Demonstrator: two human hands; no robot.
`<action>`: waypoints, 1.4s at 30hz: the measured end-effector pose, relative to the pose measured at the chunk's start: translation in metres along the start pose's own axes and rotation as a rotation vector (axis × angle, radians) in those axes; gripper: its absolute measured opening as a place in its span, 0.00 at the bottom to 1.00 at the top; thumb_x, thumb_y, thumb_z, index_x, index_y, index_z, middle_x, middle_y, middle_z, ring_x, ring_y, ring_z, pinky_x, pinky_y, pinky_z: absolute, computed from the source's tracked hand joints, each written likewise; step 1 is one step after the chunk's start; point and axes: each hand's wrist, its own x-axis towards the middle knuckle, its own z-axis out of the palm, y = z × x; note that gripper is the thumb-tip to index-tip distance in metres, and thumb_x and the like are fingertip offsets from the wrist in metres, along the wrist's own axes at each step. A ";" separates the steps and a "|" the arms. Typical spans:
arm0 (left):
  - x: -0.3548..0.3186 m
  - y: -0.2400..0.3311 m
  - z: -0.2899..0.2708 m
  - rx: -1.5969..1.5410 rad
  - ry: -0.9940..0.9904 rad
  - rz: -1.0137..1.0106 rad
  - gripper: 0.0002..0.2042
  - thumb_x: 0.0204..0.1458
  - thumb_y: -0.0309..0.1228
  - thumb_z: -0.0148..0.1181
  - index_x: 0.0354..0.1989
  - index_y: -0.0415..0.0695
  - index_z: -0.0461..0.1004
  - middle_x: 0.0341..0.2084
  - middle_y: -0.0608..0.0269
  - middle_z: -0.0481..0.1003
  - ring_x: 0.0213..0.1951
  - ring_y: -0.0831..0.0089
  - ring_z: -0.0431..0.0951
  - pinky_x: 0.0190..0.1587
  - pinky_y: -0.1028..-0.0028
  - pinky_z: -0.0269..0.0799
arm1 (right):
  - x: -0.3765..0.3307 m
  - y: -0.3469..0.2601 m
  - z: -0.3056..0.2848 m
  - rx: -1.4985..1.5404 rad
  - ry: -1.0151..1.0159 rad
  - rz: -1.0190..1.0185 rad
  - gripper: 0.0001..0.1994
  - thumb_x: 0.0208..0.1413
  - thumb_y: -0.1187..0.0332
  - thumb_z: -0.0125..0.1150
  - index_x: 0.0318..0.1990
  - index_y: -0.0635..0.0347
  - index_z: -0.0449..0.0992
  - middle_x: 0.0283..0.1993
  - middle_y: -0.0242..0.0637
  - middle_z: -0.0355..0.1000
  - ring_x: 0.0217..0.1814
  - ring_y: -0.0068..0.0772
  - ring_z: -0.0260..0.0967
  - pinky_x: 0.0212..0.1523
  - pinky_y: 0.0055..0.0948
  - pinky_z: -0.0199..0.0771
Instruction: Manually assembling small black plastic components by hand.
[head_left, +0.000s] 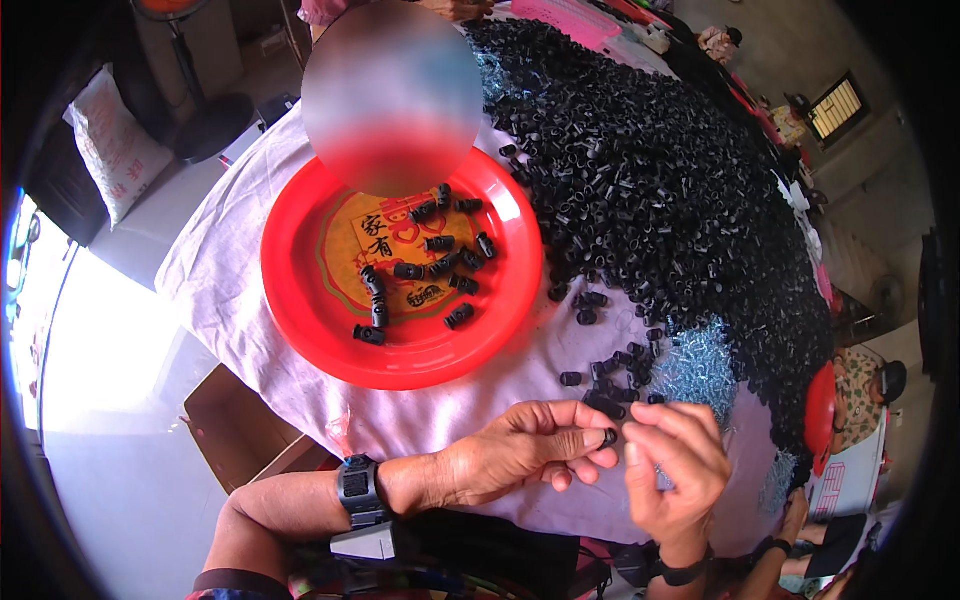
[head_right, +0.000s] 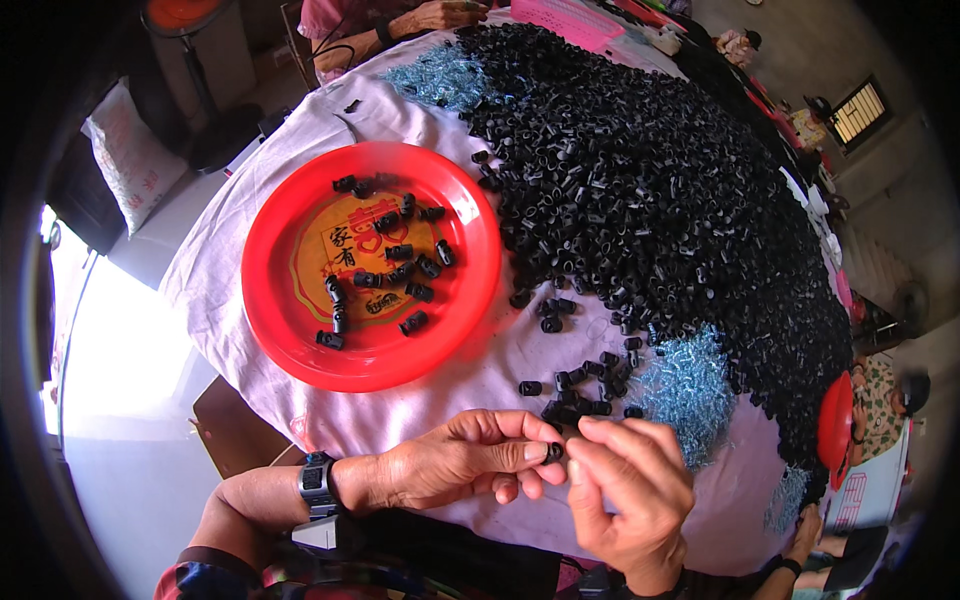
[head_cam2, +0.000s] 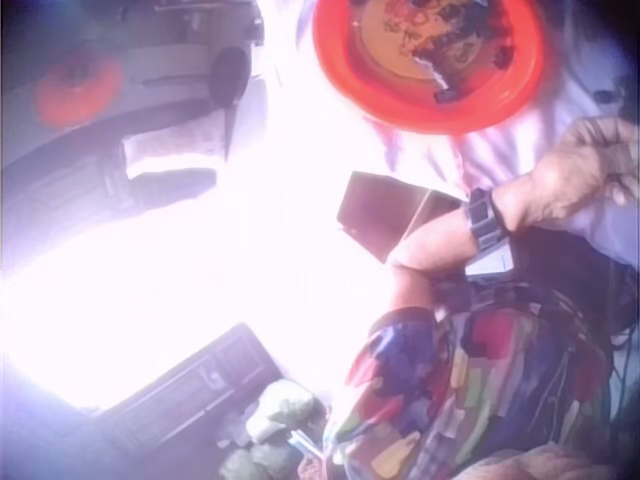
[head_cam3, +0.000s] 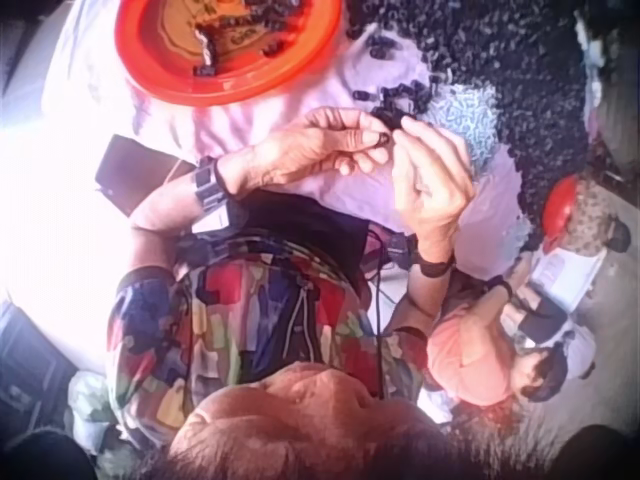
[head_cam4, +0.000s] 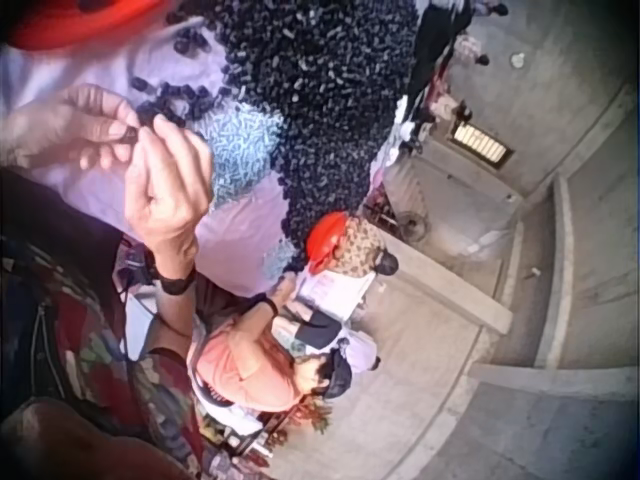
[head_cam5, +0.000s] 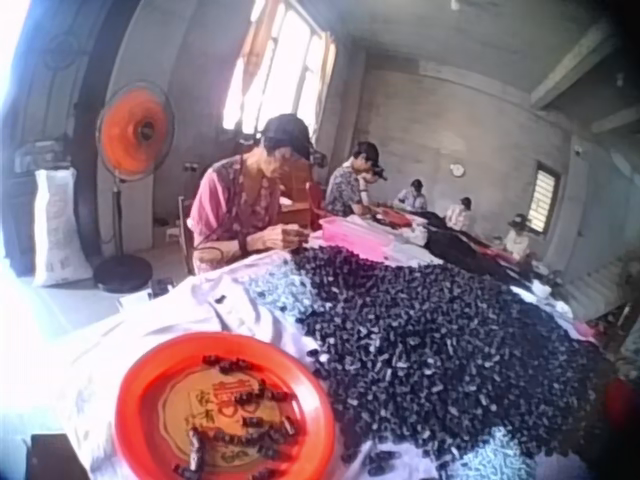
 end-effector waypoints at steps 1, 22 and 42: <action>0.001 -0.001 0.000 0.005 -0.003 0.021 0.15 0.69 0.34 0.58 0.61 0.44 0.74 0.43 0.66 0.81 0.40 0.81 0.81 0.38 0.82 0.75 | 0.007 0.005 0.000 0.000 0.004 -0.001 0.07 0.51 0.78 0.68 0.38 0.64 0.85 0.43 0.44 0.82 0.43 0.46 0.79 0.44 0.37 0.80; 0.005 -0.005 -0.006 -0.086 -0.080 0.045 0.14 0.70 0.34 0.56 0.59 0.42 0.74 0.40 0.69 0.80 0.36 0.84 0.78 0.35 0.83 0.71 | 0.081 0.064 0.079 -0.121 -0.157 -0.013 0.08 0.51 0.73 0.71 0.39 0.61 0.84 0.38 0.36 0.77 0.42 0.44 0.73 0.43 0.40 0.77; 0.002 -0.003 0.003 0.077 0.055 0.043 0.14 0.70 0.35 0.57 0.59 0.44 0.74 0.41 0.70 0.78 0.38 0.84 0.76 0.37 0.83 0.71 | -0.028 0.008 0.024 0.363 0.090 0.364 0.12 0.54 0.81 0.70 0.47 0.66 0.83 0.39 0.38 0.80 0.34 0.24 0.73 0.32 0.23 0.74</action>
